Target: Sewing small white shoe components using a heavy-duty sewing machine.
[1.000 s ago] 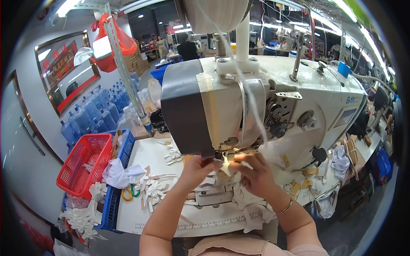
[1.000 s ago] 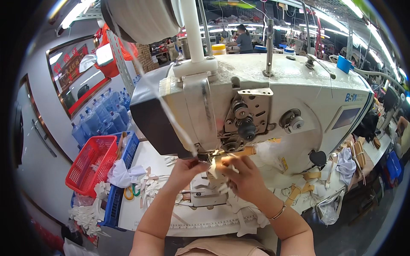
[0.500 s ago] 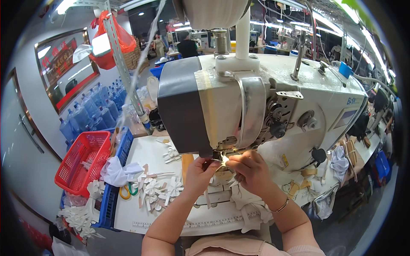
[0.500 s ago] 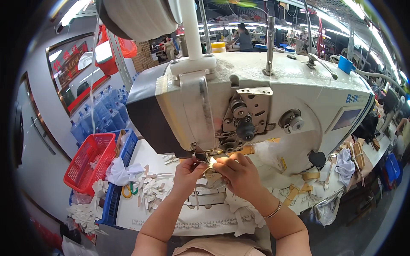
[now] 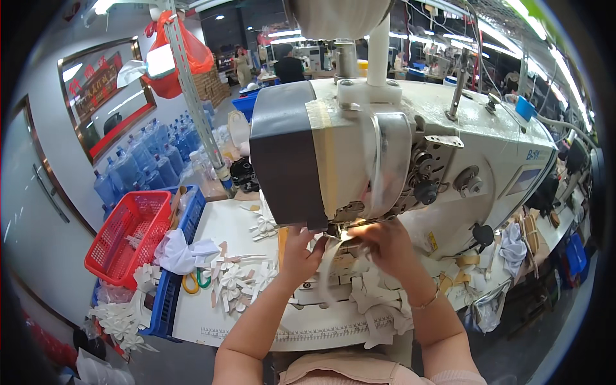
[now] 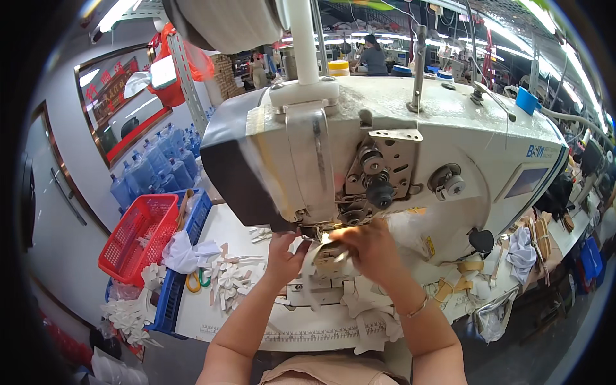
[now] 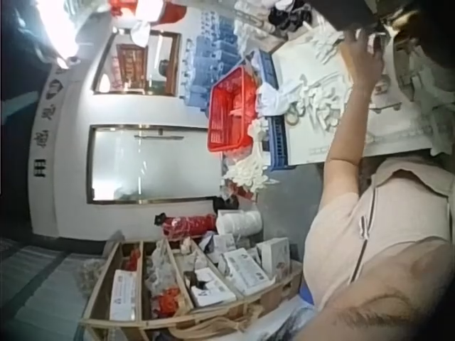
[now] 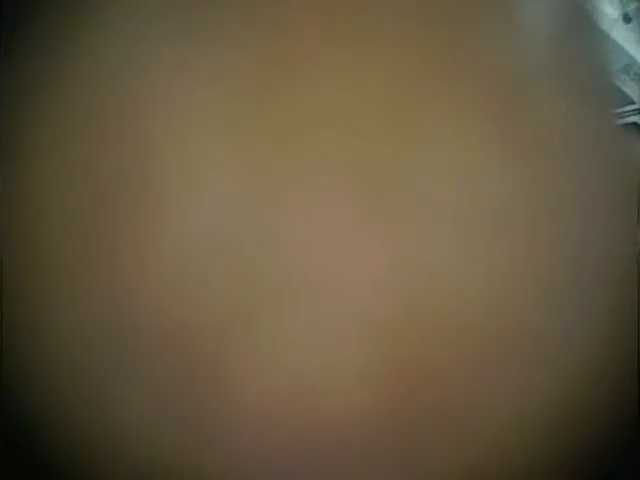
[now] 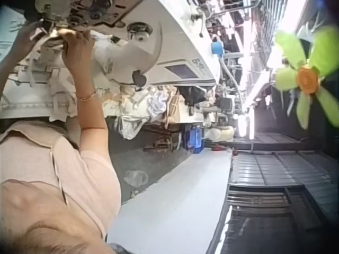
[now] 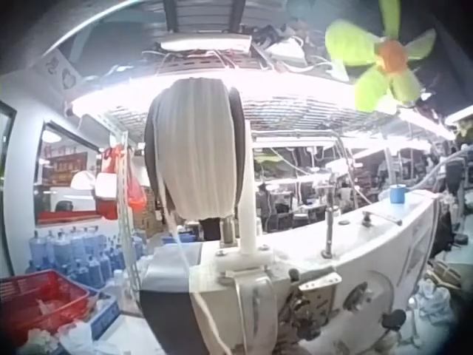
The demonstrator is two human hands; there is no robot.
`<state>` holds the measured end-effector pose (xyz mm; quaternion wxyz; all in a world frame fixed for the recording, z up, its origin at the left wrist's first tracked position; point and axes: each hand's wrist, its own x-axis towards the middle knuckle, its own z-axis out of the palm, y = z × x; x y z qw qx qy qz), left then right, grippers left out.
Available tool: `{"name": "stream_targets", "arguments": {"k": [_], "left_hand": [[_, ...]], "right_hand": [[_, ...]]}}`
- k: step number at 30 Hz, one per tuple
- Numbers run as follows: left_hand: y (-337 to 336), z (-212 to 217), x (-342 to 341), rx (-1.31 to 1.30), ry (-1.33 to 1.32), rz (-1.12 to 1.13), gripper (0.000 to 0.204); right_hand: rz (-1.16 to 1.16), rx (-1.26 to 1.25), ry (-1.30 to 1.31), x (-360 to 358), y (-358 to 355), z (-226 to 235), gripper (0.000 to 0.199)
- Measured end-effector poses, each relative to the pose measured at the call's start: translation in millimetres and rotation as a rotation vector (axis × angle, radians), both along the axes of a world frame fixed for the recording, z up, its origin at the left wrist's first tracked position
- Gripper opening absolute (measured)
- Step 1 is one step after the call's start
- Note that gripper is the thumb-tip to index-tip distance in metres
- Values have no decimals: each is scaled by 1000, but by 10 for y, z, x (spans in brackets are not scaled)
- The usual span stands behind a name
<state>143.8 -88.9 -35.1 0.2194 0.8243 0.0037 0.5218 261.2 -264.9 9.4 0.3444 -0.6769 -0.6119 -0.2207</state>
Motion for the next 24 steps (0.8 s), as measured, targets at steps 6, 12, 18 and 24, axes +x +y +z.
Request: {"name": "stream_targets", "arguments": {"k": [6, 12, 18, 24], "left_hand": [[19, 66, -90, 99, 61, -101, 19], [-1, -4, -58, 25, 11, -169, 19], [-23, 3, -32, 13, 10, -132, 16], [-52, -39, -43, -22, 11, -126, 15]], "right_hand": [[78, 1, -24, 67, -57, -16, 39], [174, 106, -121, -22, -89, -86, 35], [171, 50, -112, 26, -53, -50, 40], [189, 79, -107, 37, -54, -69, 39]]}}
